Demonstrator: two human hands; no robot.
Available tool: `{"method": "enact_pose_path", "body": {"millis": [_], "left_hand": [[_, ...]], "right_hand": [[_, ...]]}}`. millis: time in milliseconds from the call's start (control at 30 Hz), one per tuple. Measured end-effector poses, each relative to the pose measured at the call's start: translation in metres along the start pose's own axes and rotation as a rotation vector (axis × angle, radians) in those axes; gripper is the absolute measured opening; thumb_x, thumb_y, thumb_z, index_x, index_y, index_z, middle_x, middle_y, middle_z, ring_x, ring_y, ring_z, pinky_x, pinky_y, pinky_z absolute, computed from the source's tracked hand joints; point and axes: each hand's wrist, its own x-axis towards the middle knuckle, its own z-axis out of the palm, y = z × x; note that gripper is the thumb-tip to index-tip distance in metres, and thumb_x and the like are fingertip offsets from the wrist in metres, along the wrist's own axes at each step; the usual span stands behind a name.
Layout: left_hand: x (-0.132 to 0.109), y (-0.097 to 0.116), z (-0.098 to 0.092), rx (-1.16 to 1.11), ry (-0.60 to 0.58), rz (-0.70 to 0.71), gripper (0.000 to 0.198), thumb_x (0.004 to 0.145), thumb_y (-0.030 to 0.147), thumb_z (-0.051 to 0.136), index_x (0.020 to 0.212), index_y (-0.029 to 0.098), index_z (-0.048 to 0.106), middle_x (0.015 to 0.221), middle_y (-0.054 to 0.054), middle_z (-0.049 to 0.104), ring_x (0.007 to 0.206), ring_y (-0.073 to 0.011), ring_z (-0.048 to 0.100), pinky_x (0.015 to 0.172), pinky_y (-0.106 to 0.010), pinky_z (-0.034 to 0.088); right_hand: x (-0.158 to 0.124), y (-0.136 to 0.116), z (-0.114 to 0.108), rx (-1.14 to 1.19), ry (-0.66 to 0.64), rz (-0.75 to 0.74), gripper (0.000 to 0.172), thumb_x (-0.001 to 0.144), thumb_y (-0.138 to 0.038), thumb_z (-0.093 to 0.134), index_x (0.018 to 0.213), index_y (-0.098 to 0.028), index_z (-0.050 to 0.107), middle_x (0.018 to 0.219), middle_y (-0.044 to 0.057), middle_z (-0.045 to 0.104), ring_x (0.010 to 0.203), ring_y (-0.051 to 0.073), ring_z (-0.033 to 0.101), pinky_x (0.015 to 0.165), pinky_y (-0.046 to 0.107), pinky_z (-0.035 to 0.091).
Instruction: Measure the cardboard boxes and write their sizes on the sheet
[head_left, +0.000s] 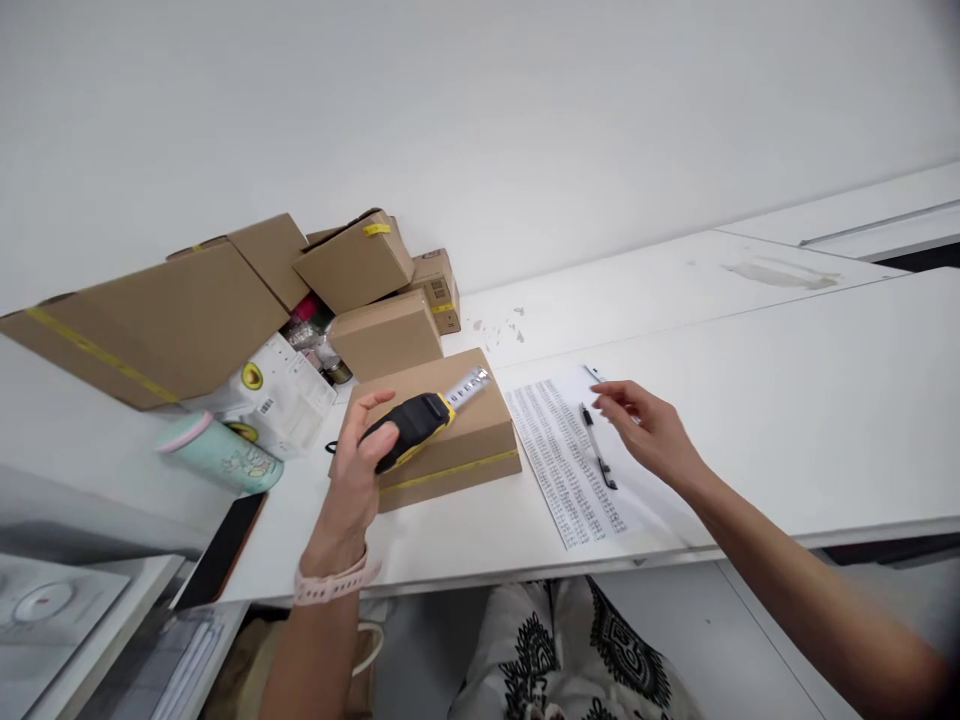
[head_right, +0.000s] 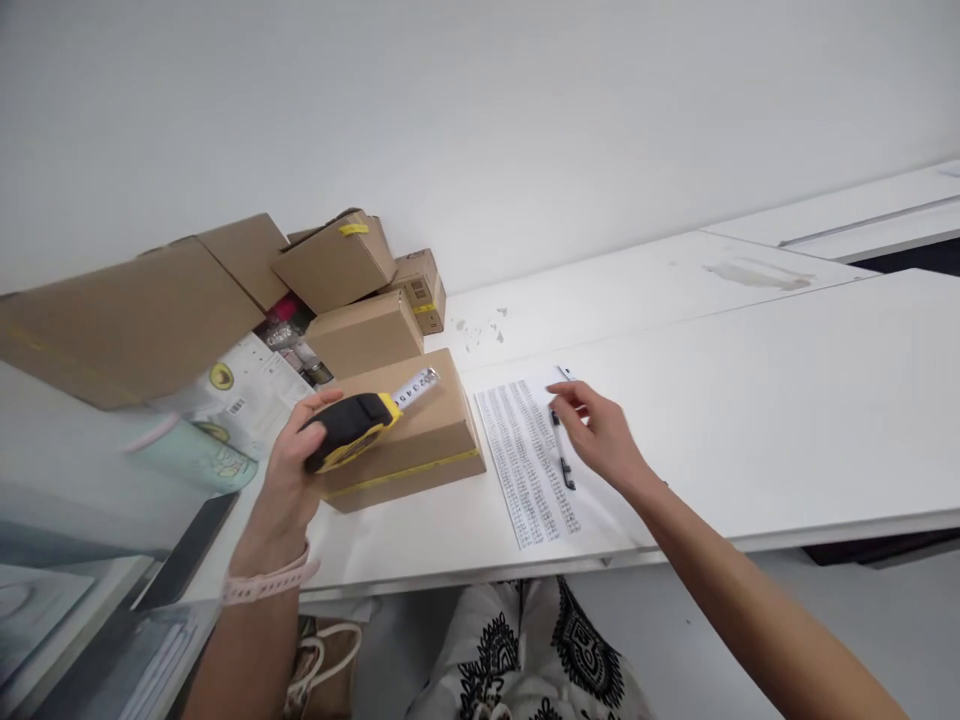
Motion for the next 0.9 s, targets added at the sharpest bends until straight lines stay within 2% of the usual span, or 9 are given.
{"method": "enact_pose_path", "body": {"millis": [67,133,200,300,400,467,633,767,900], "left_hand": [[-0.011,0.017,-0.004,-0.127,-0.118,-0.099,0.057,0.075,0.055,0.069,0.12,0.022,0.06,0.106,-0.007,0.072,0.086,-0.0268,0.071,0.068,-0.037,0.059],[-0.017,0.032,-0.006,-0.176,-0.181,-0.163,0.055,0.074,0.054,0.072,0.118,0.022,0.062,0.11,-0.008,0.072,0.087,-0.0281,0.072,0.066,-0.038,0.062],[-0.017,0.043,-0.007,-0.17,-0.207,-0.2,0.054,0.073,0.054,0.075,0.115,0.022,0.064,0.112,-0.009,0.072,0.091,-0.0305,0.073,0.067,-0.042,0.065],[-0.007,0.053,-0.013,-0.105,-0.229,-0.222,0.054,0.072,0.056,0.078,0.113,0.021,0.067,0.111,-0.009,0.073,0.091,-0.0318,0.073,0.063,-0.042,0.066],[0.013,0.058,-0.025,-0.08,-0.219,-0.214,0.048,0.071,0.052,0.079,0.105,0.019,0.073,0.101,-0.009,0.076,0.084,-0.0302,0.073,0.058,-0.038,0.065],[0.026,0.059,-0.036,-0.089,-0.153,-0.216,0.04,0.071,0.047,0.078,0.096,0.016,0.074,0.09,-0.009,0.077,0.077,-0.0286,0.073,0.054,-0.036,0.063],[0.048,0.046,-0.089,-0.087,0.007,-0.298,0.026,0.08,0.037,0.071,0.093,0.016,0.074,0.078,-0.004,0.078,0.068,-0.0239,0.071,0.051,-0.032,0.061],[0.051,0.026,-0.13,-0.062,0.013,-0.346,0.021,0.084,0.034,0.066,0.089,0.015,0.073,0.073,-0.005,0.078,0.065,-0.0246,0.072,0.05,-0.035,0.062],[0.054,0.011,-0.147,-0.039,-0.01,-0.36,0.019,0.086,0.031,0.063,0.087,0.015,0.074,0.075,-0.004,0.078,0.067,-0.0249,0.073,0.052,-0.035,0.062]], "right_hand": [[0.002,-0.041,0.005,0.217,-0.255,0.061,0.038,0.096,-0.054,0.055,0.106,-0.022,0.072,0.094,0.01,0.073,0.084,0.023,0.066,0.07,0.038,0.054],[0.007,-0.075,0.014,0.35,-0.424,0.107,0.048,0.096,-0.063,0.05,0.1,-0.021,0.073,0.092,0.01,0.073,0.078,0.021,0.064,0.064,0.034,0.052],[0.014,-0.097,0.027,0.441,-0.537,0.15,0.056,0.095,-0.07,0.047,0.087,-0.02,0.07,0.085,0.01,0.072,0.071,0.019,0.061,0.059,0.032,0.048],[0.027,-0.11,0.051,0.471,-0.599,0.152,0.052,0.089,-0.069,0.06,0.072,-0.02,0.063,0.074,0.006,0.068,0.065,0.016,0.056,0.056,0.03,0.044],[0.046,-0.112,0.07,0.452,-0.624,0.119,0.044,0.084,-0.058,0.072,0.064,-0.021,0.059,0.064,0.002,0.059,0.061,0.013,0.05,0.057,0.028,0.041],[0.062,-0.11,0.075,0.441,-0.636,0.095,0.041,0.084,-0.052,0.073,0.062,-0.02,0.06,0.063,0.001,0.056,0.061,0.012,0.048,0.058,0.029,0.039],[0.091,-0.08,0.066,0.367,-0.488,0.108,0.042,0.081,-0.054,0.07,0.062,-0.02,0.057,0.067,0.001,0.056,0.064,0.013,0.046,0.063,0.031,0.039],[0.086,-0.057,0.068,0.254,-0.477,0.084,0.045,0.083,-0.059,0.065,0.063,-0.02,0.055,0.07,0.001,0.055,0.066,0.014,0.045,0.065,0.031,0.038],[0.074,-0.057,0.08,0.142,-0.5,0.003,0.047,0.088,-0.06,0.058,0.064,-0.021,0.053,0.071,0.001,0.053,0.068,0.015,0.044,0.064,0.031,0.034]]}}
